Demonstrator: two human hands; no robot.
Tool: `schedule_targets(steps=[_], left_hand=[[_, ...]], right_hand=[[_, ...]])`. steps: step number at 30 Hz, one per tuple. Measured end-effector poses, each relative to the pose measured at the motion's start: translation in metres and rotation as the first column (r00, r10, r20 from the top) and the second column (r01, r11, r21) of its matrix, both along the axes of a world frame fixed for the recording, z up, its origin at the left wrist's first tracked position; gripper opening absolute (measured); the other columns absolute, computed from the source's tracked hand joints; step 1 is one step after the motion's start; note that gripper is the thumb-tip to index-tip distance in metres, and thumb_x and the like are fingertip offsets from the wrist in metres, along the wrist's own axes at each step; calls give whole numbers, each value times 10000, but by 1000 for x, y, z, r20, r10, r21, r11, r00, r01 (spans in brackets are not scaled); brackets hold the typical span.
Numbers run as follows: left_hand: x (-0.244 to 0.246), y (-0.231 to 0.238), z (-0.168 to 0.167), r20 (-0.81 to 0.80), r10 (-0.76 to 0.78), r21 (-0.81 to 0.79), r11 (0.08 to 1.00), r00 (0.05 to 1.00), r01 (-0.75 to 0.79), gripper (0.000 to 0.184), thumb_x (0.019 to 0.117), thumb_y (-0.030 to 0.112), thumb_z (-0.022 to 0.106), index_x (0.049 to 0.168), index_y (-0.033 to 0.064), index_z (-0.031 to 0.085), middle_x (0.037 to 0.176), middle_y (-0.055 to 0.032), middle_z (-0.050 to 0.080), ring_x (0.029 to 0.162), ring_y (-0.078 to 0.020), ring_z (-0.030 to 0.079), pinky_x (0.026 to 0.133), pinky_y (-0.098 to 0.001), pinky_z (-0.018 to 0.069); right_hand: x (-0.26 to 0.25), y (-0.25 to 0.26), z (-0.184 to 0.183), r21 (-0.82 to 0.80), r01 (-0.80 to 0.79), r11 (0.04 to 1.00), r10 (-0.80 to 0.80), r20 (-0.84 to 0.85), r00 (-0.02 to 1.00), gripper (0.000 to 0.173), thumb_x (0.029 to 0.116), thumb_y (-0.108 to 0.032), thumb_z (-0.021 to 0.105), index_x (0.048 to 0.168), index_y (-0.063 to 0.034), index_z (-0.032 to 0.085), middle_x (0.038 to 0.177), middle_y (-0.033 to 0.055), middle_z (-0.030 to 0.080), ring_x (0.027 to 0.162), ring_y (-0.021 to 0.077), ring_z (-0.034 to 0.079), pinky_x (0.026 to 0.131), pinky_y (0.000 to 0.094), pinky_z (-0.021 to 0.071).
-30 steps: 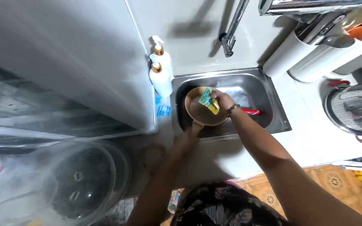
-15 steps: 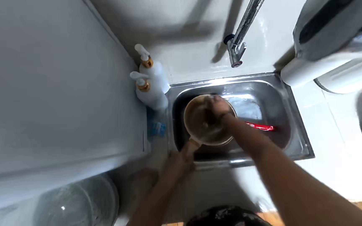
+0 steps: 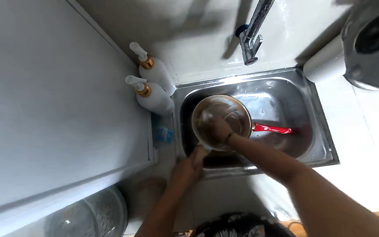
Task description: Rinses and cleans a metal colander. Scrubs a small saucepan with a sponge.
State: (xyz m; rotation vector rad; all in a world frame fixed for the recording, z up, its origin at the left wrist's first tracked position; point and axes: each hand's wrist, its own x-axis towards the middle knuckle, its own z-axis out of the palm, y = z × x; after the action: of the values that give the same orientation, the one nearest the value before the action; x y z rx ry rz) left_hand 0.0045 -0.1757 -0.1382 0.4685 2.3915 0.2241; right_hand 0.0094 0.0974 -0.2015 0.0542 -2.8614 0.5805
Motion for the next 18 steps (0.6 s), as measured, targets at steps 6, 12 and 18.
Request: schedule_targets(steps=[6,12,18], left_hand=[[-8,2,4,71,29,11,999,997,-30,647,974,650,466,1576,523,266,1149,-57,732,966,-281,725,810,-584,588],[-3,0,-4,3,40,17,999,999,-40,622,974,657,463,1561,535,297,1075,-52,747,913,-270,730,770,-577,594],[-5,4,-8,22,58,23,998,998,-58,669,940,684,501,1560,516,316,1120,-48,740,973,-274,723,819,-582,586]], right_hand=[[-19,88,56,11,97,995,-77,696,714,366,1011,-79,575,1372,-52,629,1472,216,544,1361,458,503,1033,657,471],[-17,-12,5,-291,70,954,112,564,818,269,981,-359,627,1166,-205,745,1200,61,715,1149,249,660,1033,514,522],[4,107,67,117,86,989,-144,750,645,345,928,-148,719,1226,20,679,1308,309,602,1212,511,577,943,705,486]])
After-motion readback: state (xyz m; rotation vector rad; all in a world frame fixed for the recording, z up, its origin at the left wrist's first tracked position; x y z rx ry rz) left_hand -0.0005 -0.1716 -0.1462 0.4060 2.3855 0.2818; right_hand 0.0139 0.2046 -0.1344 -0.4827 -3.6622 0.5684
